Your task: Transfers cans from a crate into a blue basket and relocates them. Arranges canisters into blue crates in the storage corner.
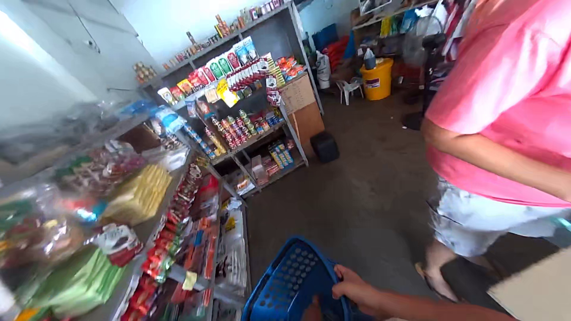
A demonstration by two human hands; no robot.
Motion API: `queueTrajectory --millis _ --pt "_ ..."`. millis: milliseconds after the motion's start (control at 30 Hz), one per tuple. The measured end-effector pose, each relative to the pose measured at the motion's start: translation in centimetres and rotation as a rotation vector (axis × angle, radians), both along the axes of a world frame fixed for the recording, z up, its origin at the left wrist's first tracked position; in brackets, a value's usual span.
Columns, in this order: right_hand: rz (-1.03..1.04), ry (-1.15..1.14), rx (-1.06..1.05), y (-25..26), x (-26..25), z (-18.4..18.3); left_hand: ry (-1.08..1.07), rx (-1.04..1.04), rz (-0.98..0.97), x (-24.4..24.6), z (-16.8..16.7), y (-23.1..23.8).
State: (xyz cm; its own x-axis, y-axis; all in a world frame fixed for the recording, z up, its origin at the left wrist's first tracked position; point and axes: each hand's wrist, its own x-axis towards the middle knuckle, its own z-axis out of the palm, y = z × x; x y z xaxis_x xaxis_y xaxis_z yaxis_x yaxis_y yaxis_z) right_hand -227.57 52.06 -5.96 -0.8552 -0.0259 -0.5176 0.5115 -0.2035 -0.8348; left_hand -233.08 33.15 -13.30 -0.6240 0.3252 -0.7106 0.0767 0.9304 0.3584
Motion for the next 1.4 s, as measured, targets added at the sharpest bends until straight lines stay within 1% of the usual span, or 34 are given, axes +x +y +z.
queueTrajectory --millis 33,67,133,200,300,400,467,533,600,633,667,767,833,867,900,933,1000,1067,1133,1200,1233,1300,1400 --pt "0.050 0.015 0.025 1.0 -2.6 0.8 0.032 0.039 -0.033 -2.5 -1.0 0.6" --pt "0.082 0.025 0.043 1.7 -4.9 1.4 0.029 0.033 -0.074 -4.8 -1.1 1.3" --pt "0.094 0.026 0.053 3.2 -8.7 1.8 0.037 -0.043 -0.151 -8.4 0.0 2.4" --pt "0.079 0.031 0.052 5.4 -12.1 2.1 0.074 -0.152 -0.175 -11.8 0.6 3.0" --pt "0.004 0.043 0.050 9.3 -17.1 1.9 0.117 -0.294 -0.230 -18.2 -0.4 3.9" --pt "-0.111 0.035 0.011 12.7 -22.1 0.5 0.133 -0.381 -0.457 -25.2 -1.9 6.5" --pt "-0.205 0.036 -0.008 15.1 -25.8 -0.6 0.133 -0.370 -0.577 -29.9 -2.4 9.7" --pt "-0.298 0.056 0.013 17.7 -29.6 -1.0 0.185 -0.330 -0.636 -35.3 -2.8 13.3" --pt "-0.397 0.074 0.056 20.6 -33.7 -0.3 0.238 -0.259 -0.628 -41.9 -2.7 17.4" --pt "-0.448 0.069 0.072 22.0 -35.5 0.2 0.228 -0.191 -0.576 -45.0 -2.5 19.5" --pt "-0.503 0.056 0.083 23.2 -36.9 0.7 0.199 -0.083 -0.484 -48.0 -2.5 21.6" --pt "-0.712 0.020 0.104 27.2 -40.1 1.4 -0.001 0.294 -0.148 -55.8 -2.4 28.6" --pt "-0.879 -0.020 0.129 30.0 -41.0 1.0 -0.128 0.412 -0.005 -59.4 -2.7 33.7" --pt "-0.961 -0.041 0.135 31.2 -41.2 0.9 -0.162 0.407 0.011 -60.8 -2.8 36.1" --pt "-1.041 -0.055 0.138 32.3 -41.4 0.7 -0.173 0.362 -0.018 -62.1 -2.9 38.6" --pt "-1.115 -0.060 0.142 33.4 -41.6 0.3 -0.163 0.272 -0.092 -63.3 -3.1 41.0" --pt "-1.239 -0.054 0.146 36.0 -42.3 -0.7 -0.125 0.053 -0.326 -65.3 -3.6 46.0" --pt "-1.337 -0.052 0.144 39.7 -43.6 -1.6 -0.151 -0.078 -0.542 -67.0 -4.8 51.3" --pt "-1.382 -0.063 0.139 44.0 -45.2 -2.6 -0.203 -0.163 -0.708 -68.2 -5.8 56.3" --pt "-1.364 -0.066 0.135 48.6 -47.2 -3.5 -0.234 -0.216 -0.833 -69.1 -6.4 60.9" --pt "-1.337 -0.062 0.137 51.4 -48.3 -3.8 -0.231 -0.224 -0.872 -69.6 -6.4 63.3" --pt "-1.282 -0.052 0.142 57.4 -50.7 -3.9 -0.227 -0.198 -0.879 -71.0 -6.2 67.8" --pt "-1.180 -0.048 0.163 65.6 -54.3 -2.5 -0.222 -0.125 -0.858 -74.5 -5.5 73.5"
